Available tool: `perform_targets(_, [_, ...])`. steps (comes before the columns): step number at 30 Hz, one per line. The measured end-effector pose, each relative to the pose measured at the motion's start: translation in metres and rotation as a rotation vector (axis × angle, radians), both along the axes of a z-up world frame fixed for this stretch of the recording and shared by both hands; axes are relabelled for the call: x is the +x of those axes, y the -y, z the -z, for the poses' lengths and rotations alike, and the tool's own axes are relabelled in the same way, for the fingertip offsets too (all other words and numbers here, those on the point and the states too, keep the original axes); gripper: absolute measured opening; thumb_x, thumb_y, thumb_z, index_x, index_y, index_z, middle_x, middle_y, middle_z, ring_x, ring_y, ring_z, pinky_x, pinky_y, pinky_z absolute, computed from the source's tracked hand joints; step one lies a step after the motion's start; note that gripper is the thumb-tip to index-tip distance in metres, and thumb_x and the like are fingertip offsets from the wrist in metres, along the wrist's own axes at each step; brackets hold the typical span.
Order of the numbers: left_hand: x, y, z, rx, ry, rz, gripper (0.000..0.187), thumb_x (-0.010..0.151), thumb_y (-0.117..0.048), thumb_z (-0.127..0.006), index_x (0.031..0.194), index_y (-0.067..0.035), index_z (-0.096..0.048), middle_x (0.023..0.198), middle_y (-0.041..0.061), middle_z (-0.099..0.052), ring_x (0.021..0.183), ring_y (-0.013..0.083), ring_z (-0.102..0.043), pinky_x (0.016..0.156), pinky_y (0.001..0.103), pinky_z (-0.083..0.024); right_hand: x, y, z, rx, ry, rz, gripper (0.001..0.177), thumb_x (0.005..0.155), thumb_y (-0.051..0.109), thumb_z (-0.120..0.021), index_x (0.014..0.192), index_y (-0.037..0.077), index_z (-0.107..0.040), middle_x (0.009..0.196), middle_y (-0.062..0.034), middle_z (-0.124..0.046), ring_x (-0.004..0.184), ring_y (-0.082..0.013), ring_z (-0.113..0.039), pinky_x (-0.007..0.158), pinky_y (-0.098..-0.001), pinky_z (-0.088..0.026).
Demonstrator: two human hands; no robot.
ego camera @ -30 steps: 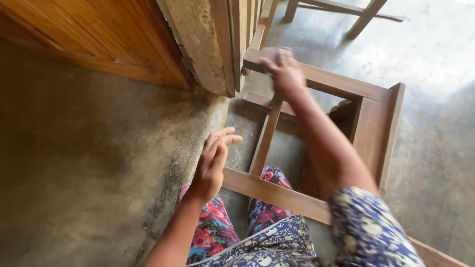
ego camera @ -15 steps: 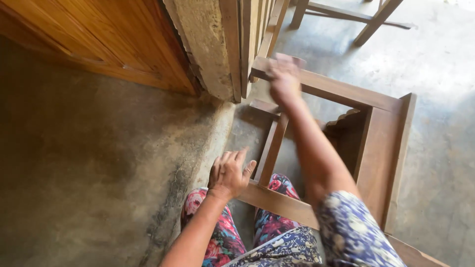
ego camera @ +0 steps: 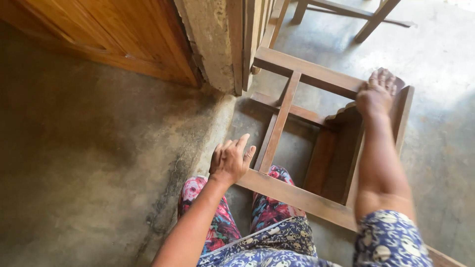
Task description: The person sands a wooden chair frame with sandpaper.
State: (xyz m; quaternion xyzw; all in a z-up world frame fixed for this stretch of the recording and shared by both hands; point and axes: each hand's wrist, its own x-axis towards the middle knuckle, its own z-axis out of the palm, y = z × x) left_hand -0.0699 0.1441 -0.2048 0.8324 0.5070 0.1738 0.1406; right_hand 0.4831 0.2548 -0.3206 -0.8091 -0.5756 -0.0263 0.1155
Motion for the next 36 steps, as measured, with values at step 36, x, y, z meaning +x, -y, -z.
perform_targets(36, [-0.017, 0.019, 0.026, 0.399, 0.298, -0.402, 0.041, 0.103, -0.033, -0.05, 0.133, -0.011, -0.066, 0.082, 0.001, -0.074, 0.084, 0.0198, -0.069, 0.106, 0.045, -0.041, -0.263, 0.01, -0.094, 0.504, 0.138, -1.138, 0.065, 0.101, 0.006, -0.055, 0.163, -0.008, -0.039, 0.167, -0.0244, -0.039, 0.151, -0.0462, -0.037, 0.122, -0.0551, -0.03])
